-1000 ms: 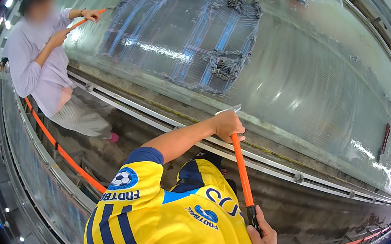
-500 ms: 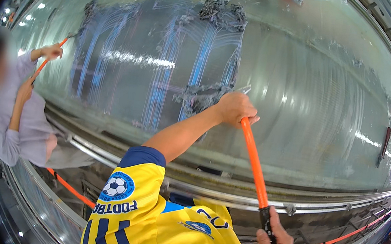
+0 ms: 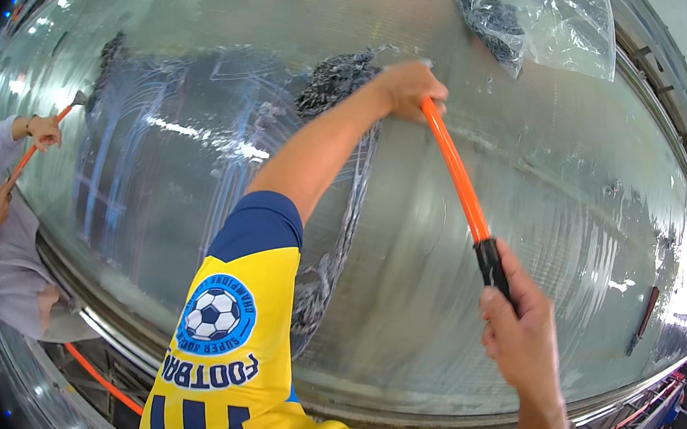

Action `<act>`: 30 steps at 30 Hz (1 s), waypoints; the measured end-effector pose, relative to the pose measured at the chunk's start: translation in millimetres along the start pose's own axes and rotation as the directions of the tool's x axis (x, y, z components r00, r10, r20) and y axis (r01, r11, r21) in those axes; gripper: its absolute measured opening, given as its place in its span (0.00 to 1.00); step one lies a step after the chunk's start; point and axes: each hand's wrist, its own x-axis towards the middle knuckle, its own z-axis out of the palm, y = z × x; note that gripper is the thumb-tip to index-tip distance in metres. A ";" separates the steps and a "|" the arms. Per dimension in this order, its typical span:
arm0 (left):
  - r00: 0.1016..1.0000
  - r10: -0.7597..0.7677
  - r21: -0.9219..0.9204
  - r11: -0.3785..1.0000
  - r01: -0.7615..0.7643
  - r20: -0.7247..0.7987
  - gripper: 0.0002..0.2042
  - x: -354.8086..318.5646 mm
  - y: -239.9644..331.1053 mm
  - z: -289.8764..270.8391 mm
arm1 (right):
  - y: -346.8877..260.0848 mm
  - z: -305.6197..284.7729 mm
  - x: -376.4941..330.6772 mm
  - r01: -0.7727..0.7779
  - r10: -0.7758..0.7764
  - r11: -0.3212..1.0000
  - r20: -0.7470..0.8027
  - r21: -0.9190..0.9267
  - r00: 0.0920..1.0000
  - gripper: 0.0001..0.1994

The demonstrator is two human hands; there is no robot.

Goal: The person uses a squeegee with an orange handle to clean a large curved glass pane. They repeatedly wipe the surface in vertical and horizontal strokes, removing soapy residue and water streaks. Another person is visible in the reflection performing a similar cleaning task.

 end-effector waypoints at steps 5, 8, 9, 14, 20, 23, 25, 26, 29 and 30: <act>0.981 0.003 -0.125 0.992 0.022 0.193 0.16 -43.7 144.2 52.8 | 77.5 -31.9 -112.2 -0.165 0.170 0.972 -0.017 0.170 0.985 0.29; 0.982 0.014 -0.106 0.994 0.006 0.188 0.18 -92.9 263.4 50.3 | 113.7 -35.0 -209.8 -0.299 0.312 0.930 -0.031 0.214 0.950 0.29; 0.984 0.014 -0.162 0.987 0.015 0.175 0.19 -109.3 303.5 49.3 | 131.5 -32.6 -243.9 -0.306 0.322 0.924 -0.032 0.228 0.946 0.30; 0.991 -0.059 -0.267 0.959 0.089 0.120 0.22 -234.3 461.8 43.7 | 195.5 3.1 -390.0 -0.336 0.340 0.935 -0.021 0.113 0.940 0.30; 0.989 -0.109 -0.251 0.959 0.132 0.102 0.24 -298.3 488.0 16.8 | 192.4 53.4 -436.6 -0.168 0.170 0.984 0.032 -0.061 0.985 0.27; 0.996 -0.086 -0.228 0.969 0.093 0.040 0.24 -290.9 462.3 8.8 | 162.3 56.5 -421.2 -0.079 0.089 0.990 0.083 -0.117 0.993 0.27; 0.994 -0.111 -0.276 0.955 0.107 0.000 0.25 -288.6 448.4 10.9 | 132.1 51.9 -404.6 -0.150 0.173 0.970 0.107 -0.190 0.979 0.27; 0.994 -0.111 -0.297 0.950 0.100 -0.020 0.25 -282.6 437.8 14.2 | 120.4 52.2 -393.0 -0.189 0.218 0.955 0.110 -0.227 0.970 0.27; 0.995 -0.096 -0.347 0.934 0.079 -0.033 0.25 -256.6 410.4 14.6 | 109.2 53.2 -366.9 -0.002 0.002 0.973 0.000 -0.230 1.000 0.27; 0.995 -0.094 -0.348 0.934 0.081 -0.021 0.25 -249.7 399.2 15.8 | 102.4 48.9 -356.3 -0.074 0.078 0.973 0.012 -0.216 0.997 0.27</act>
